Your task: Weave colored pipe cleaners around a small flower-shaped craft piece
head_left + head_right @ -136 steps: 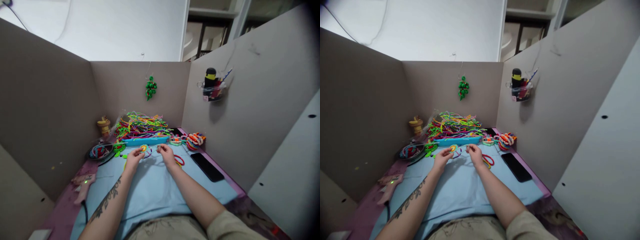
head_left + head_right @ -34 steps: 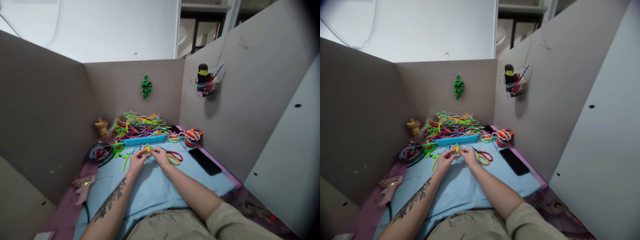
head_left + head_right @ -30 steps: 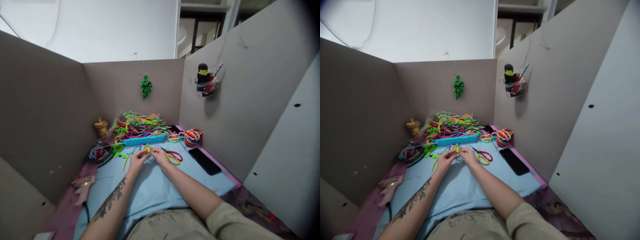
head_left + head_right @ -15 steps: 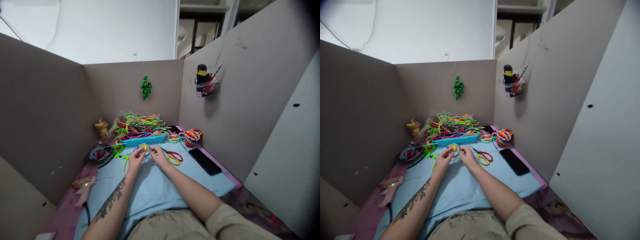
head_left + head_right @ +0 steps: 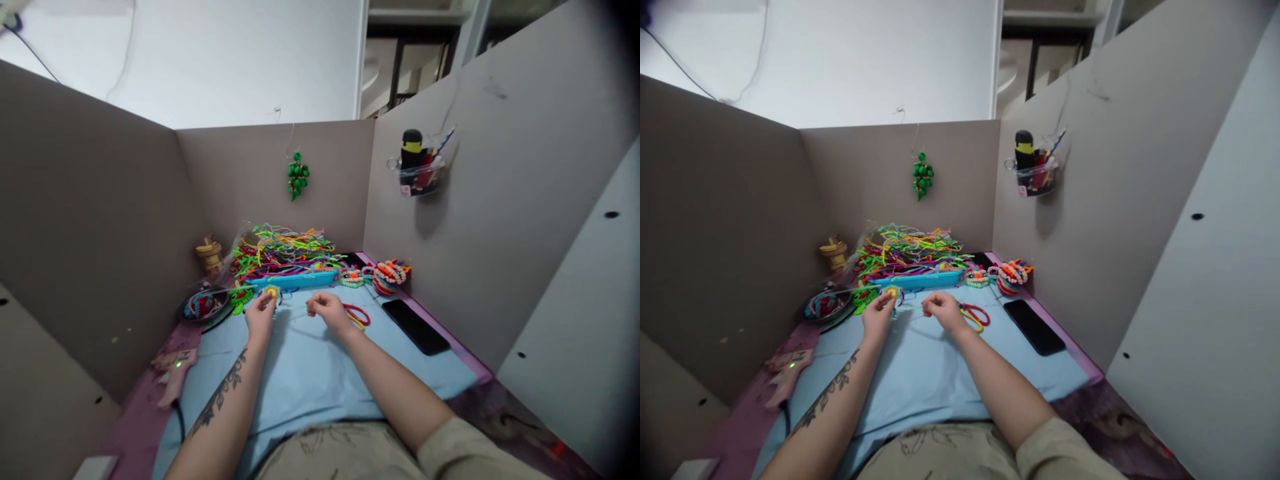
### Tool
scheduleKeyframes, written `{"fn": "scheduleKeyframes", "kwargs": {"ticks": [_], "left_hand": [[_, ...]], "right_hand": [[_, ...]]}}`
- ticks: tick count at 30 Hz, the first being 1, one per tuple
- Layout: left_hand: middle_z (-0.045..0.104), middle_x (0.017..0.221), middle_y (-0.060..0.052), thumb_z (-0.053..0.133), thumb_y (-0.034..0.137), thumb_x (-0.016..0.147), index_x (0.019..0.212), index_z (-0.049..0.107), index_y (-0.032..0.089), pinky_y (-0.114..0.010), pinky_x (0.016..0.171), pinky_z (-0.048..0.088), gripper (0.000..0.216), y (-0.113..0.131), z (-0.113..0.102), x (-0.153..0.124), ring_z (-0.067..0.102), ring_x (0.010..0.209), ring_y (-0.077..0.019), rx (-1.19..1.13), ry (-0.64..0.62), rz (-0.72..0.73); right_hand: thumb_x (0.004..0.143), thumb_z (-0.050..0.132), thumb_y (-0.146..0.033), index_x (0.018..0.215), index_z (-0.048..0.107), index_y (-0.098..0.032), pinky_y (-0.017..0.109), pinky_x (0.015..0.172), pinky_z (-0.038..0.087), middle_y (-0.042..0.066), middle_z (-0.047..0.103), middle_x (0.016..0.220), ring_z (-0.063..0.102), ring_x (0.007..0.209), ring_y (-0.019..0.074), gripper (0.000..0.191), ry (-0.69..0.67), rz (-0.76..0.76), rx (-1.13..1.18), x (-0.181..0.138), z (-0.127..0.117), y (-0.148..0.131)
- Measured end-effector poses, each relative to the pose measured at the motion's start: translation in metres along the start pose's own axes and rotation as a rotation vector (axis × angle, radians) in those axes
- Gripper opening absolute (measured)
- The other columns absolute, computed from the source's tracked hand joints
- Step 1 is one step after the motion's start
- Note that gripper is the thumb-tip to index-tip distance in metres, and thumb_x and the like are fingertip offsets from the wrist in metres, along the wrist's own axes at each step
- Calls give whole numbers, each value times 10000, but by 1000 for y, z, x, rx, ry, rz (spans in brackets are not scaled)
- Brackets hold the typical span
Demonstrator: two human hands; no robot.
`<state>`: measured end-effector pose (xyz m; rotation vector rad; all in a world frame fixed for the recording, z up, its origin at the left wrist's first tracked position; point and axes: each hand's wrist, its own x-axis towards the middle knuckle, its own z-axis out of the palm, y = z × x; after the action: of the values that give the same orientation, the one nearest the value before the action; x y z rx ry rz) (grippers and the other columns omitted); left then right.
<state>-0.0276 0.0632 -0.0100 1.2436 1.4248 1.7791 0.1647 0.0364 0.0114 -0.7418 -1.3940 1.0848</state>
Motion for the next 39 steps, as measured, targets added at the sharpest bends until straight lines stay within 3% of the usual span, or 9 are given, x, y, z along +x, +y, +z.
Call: {"fn": "scheduleKeyframes", "kwargs": {"ticks": [5, 10, 13, 17, 19, 24, 28, 32, 39], "left_hand": [[670, 730, -80, 727, 316, 567, 884, 692, 107, -264, 585, 449, 381, -6, -3, 7, 598, 631, -152, -68, 65, -21], [656, 662, -59, 766, 364, 488, 884, 683, 86, -219, 491, 400, 492, 1, 1, 3, 556, 539, -117, -157, -16, -105], [657, 674, -56, 776, 395, 472, 932, 670, 88, -200, 448, 358, 563, 6, 3, -1, 527, 498, -96, -186, -85, -158], [659, 666, -42, 763, 400, 505, 979, 662, 113, -201, 447, 361, 564, 11, 7, -9, 524, 498, -98, -177, -198, -177], [662, 667, -44, 763, 397, 508, 984, 664, 113, -210, 458, 377, 563, 14, 10, -14, 536, 514, -109, -174, -229, -170], [666, 749, -60, 754, 416, 524, 1086, 629, 112, -210, 487, 396, 651, 18, 11, -18, 547, 559, -108, -218, -210, -149], [647, 733, -46, 750, 457, 512, 1147, 594, 117, -195, 441, 341, 737, 19, 7, -17, 493, 493, -74, -248, -164, -177], [633, 717, -32, 731, 467, 540, 1176, 576, 128, -186, 447, 330, 737, 18, 6, -15, 490, 499, -67, -245, -177, -210], [629, 637, -20, 714, 399, 608, 1086, 639, 121, -187, 429, 320, 558, 22, 13, -28, 483, 486, -82, -223, -462, -128]], "right_hand": [[584, 707, -449, 652, 542, -192, 266, 514, 452, -13, 565, 552, 532, 500, 120, 312, 181, 52, 301, 10, -15, 0], [617, 703, -404, 1059, 528, -240, 299, 655, 495, 40, 639, 903, 629, 704, 153, 503, 86, 27, 327, 9, -16, -1], [599, 706, -283, 1132, 498, -237, 266, 626, 478, 10, 622, 843, 613, 664, 131, 574, 23, 26, 207, 9, -11, 9], [644, 635, -241, 869, 597, -182, 241, 572, 443, -26, 553, 655, 533, 595, 115, 236, 23, -34, -132, 8, 0, 25], [681, 600, -240, 843, 598, -176, 266, 612, 454, 8, 566, 743, 534, 656, 134, 174, 73, -130, -335, 4, 5, 25], [732, 584, -236, 1061, 520, -186, 382, 856, 433, 133, 461, 1218, 479, 1075, 231, 339, 295, -466, -598, -13, 14, 8], [779, 517, -169, 937, 594, -225, 374, 939, 382, 78, 557, 1171, 507, 1077, 203, 185, 31, -589, -680, -19, 17, 5], [799, 485, -174, 901, 636, -247, 298, 786, 448, 27, 668, 880, 600, 827, 164, 196, -211, -471, -699, -17, 20, 19], [712, 614, -311, 907, 617, -176, 264, 613, 419, 39, 594, 791, 521, 673, 157, 237, 241, -240, -554, -1, 9, 28]]}}
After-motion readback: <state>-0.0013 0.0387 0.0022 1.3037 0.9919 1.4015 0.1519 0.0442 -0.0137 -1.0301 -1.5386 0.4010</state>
